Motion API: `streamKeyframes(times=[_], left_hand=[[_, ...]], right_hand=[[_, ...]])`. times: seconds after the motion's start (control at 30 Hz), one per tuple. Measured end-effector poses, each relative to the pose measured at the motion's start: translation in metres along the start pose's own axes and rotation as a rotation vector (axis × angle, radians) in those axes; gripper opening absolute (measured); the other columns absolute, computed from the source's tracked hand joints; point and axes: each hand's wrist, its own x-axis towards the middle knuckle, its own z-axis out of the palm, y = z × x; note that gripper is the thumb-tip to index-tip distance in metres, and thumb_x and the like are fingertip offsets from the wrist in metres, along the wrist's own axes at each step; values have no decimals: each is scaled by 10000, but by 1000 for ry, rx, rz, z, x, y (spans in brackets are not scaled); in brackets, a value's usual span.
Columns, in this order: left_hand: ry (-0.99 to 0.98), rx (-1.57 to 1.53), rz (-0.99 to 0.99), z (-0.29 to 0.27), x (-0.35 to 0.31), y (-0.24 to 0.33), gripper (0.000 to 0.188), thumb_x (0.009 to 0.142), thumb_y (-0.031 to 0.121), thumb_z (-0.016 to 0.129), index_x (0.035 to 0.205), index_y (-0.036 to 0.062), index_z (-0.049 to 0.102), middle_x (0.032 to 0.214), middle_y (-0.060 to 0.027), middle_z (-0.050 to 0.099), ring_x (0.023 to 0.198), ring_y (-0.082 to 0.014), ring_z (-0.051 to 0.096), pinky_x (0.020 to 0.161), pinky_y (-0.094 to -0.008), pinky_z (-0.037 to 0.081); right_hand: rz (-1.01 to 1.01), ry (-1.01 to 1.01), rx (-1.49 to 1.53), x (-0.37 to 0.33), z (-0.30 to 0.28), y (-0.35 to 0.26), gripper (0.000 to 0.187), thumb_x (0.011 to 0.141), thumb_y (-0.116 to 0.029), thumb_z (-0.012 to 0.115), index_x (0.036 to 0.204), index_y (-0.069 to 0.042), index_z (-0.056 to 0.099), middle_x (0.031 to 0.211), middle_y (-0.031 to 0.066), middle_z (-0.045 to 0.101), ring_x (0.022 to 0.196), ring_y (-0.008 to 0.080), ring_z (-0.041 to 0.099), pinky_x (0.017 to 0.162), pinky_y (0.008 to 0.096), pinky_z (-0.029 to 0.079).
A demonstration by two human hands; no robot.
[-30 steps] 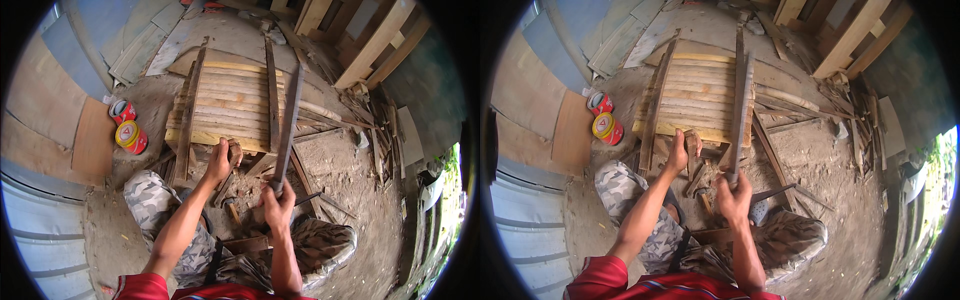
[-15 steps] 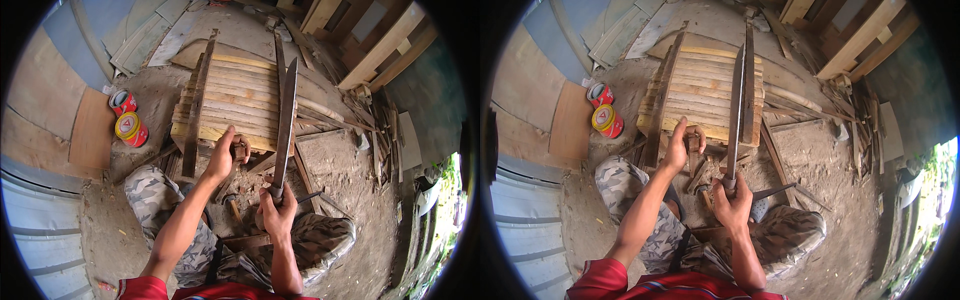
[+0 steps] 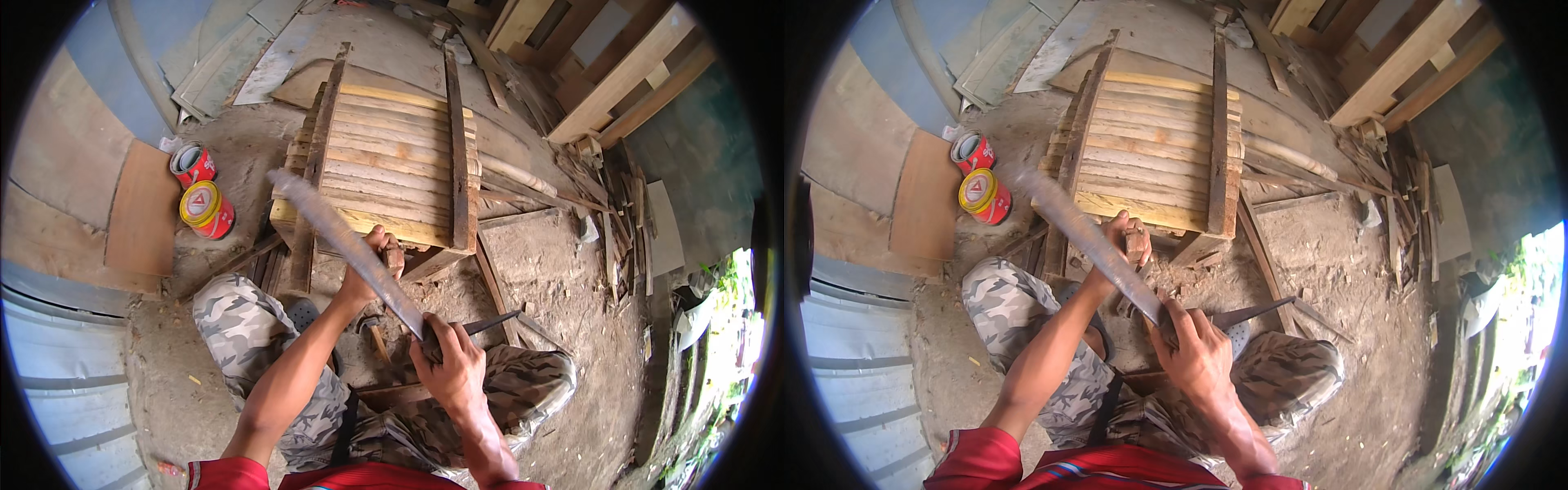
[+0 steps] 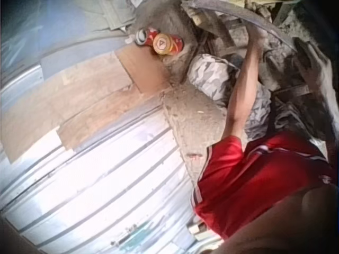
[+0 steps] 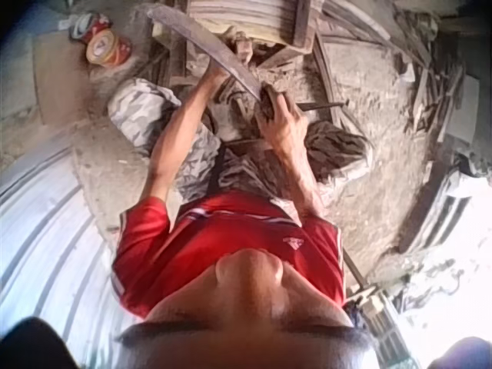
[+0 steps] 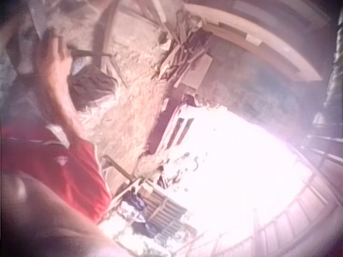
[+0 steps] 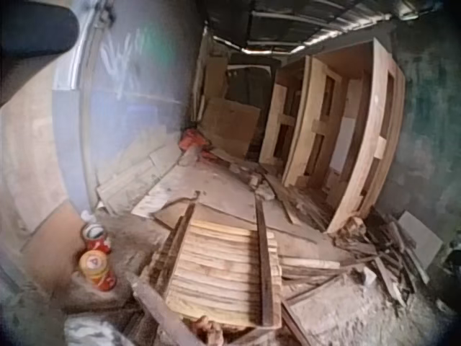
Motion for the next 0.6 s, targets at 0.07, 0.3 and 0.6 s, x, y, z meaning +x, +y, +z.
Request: streamKeyframes(times=[0.07,0.3,0.6], left_hand=[[-23,50,-45,6,-3,10,480,1057,452,429,761,84,511,612,-24,517,540,-140,534,525,-295,457],[96,528,97,-1,-4,-8,432,1112,331,321,887,55,566,769,-46,608,671,-115,574,630,-287,486],[-17,278,106,7,-8,-3,426,1087,275,357,889,36,647,684,-57,601,554,-145,560,497,-290,470]], right_hand=[[-104,-22,-46,3,-5,9,466,750,-118,806,1182,-50,644,839,108,653,674,295,661,612,386,554],[-99,26,-236,21,-16,40,530,715,-162,818,1217,-118,654,795,48,633,636,225,664,568,353,559],[-120,106,-248,32,-26,60,473,741,-97,778,1204,-99,684,798,50,665,610,187,661,517,320,559]])
